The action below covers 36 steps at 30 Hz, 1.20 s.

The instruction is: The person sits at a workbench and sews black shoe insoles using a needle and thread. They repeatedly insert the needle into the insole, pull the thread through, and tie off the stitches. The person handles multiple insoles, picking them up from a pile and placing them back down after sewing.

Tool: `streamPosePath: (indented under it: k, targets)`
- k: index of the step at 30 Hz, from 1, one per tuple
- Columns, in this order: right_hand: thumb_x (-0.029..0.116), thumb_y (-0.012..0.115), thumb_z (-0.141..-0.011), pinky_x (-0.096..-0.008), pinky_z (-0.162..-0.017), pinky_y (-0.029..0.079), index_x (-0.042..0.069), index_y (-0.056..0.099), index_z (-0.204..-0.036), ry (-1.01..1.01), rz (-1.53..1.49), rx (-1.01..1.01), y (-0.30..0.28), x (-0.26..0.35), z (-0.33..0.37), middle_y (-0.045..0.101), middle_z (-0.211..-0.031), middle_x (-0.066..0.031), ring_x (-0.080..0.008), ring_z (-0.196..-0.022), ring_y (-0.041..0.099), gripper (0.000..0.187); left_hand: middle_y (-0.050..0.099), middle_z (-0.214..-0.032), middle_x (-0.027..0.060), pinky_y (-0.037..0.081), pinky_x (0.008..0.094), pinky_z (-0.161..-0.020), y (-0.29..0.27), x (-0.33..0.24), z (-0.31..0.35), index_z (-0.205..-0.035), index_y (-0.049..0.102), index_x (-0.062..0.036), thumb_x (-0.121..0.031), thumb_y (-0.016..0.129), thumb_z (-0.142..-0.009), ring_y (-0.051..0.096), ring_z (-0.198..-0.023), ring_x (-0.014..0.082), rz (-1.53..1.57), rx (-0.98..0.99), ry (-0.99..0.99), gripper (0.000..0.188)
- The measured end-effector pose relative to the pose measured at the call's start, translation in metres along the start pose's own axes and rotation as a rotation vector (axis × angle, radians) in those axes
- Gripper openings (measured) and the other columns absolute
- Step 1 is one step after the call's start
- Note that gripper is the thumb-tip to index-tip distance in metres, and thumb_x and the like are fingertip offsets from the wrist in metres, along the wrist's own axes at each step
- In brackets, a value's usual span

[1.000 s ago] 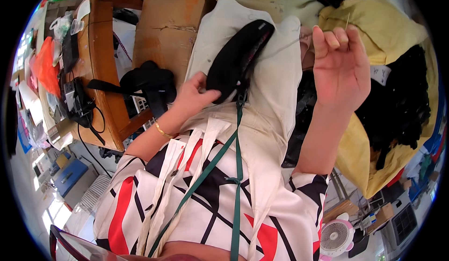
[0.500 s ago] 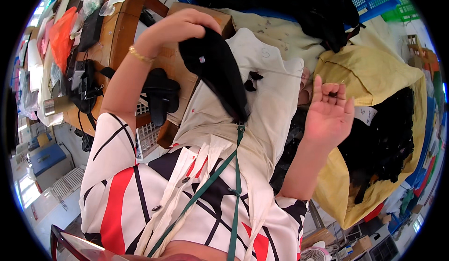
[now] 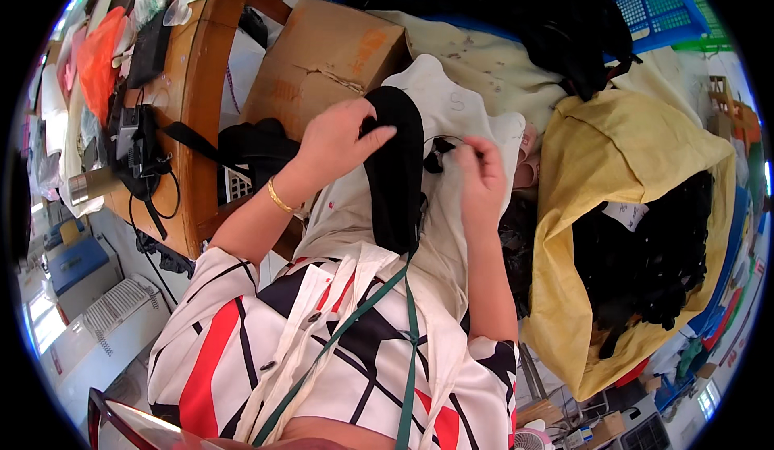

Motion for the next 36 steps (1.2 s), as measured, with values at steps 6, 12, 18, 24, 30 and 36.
streamPosePath:
  k: [6, 12, 18, 24, 30, 36]
  targets:
    - [0.005, 0.072, -0.084, -0.0282, -0.072, 0.049, 0.005, 0.064, -0.112, -0.269, 0.498, 0.399, 0.053, 0.013, -0.022, 0.06, -0.094, -0.0074, -0.0166, -0.082, 0.059, 0.029, 0.06, -0.08, 0.0121, 0.047, 0.0372, -0.061, 0.019, 0.008, 0.02, -0.092, 0.061, -0.0037, -0.013, 0.074, -0.081, 0.058, -0.07, 0.029, 0.285, -0.135, 0.065, 0.019]
    - [0.003, 0.072, -0.082, -0.0314, -0.061, 0.044, 0.005, 0.068, -0.1, -0.338, 0.608, 0.484, 0.06, 0.014, -0.028, 0.055, -0.08, -0.0078, -0.022, -0.069, 0.054, 0.019, 0.062, -0.081, 0.0122, 0.049, 0.0398, -0.064, 0.033, 0.012, 0.032, -0.091, 0.062, -0.0056, -0.01, 0.073, -0.081, 0.061, -0.075, 0.0324, 0.31, -0.267, 0.081, 0.016]
    - [0.007, 0.07, -0.085, -0.0339, -0.061, 0.046, 0.002, 0.065, -0.097, -0.266, 0.689, 0.52, 0.064, 0.018, -0.028, 0.058, -0.083, -0.011, -0.0252, -0.07, 0.056, 0.014, 0.062, -0.078, 0.0118, 0.048, 0.0359, -0.061, 0.038, 0.013, 0.036, -0.092, 0.063, -0.0025, -0.012, 0.073, -0.081, 0.059, -0.067, 0.0274, 0.467, -0.209, -0.105, 0.018]
    - [0.017, 0.069, -0.086, -0.0385, -0.062, 0.046, 0.0, 0.06, -0.085, -0.078, 0.903, 0.625, 0.062, 0.025, -0.027, 0.057, -0.077, -0.0149, -0.0296, -0.069, 0.058, 0.019, 0.057, -0.072, -0.0024, 0.042, 0.0236, -0.053, 0.036, 0.025, 0.024, -0.091, 0.062, -0.0034, -0.015, 0.072, -0.088, 0.051, -0.06, 0.005, 0.731, -0.041, -0.367, 0.016]
    - [0.017, 0.07, -0.084, -0.0415, -0.061, 0.045, 0.0, 0.058, -0.075, -0.328, 1.147, 0.571, 0.056, 0.043, -0.021, 0.057, -0.074, -0.0155, -0.0343, -0.07, 0.058, 0.023, 0.058, -0.071, -0.0032, 0.042, 0.0193, -0.047, 0.029, 0.028, 0.013, -0.09, 0.061, -0.0066, -0.031, 0.066, -0.094, 0.053, -0.054, 0.0044, 0.957, 0.111, -0.581, 0.025]
    - [0.016, 0.071, -0.084, -0.0402, -0.06, 0.046, 0.001, 0.062, -0.079, -0.25, 0.873, 0.475, 0.043, 0.043, -0.024, 0.057, -0.074, -0.0135, -0.0295, -0.067, 0.057, 0.018, 0.06, -0.071, -0.0017, 0.044, 0.02, -0.048, 0.031, 0.033, 0.013, -0.09, 0.062, -0.0075, -0.034, 0.067, -0.094, 0.056, -0.055, 0.0052, 1.036, 0.114, -0.644, 0.027]
Point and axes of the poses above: each hand's wrist, its own z-axis away from the middle knuckle, its own y-axis out of the palm, x = y × z, the point moved 1 cm from there along -z, towards the middle knuckle
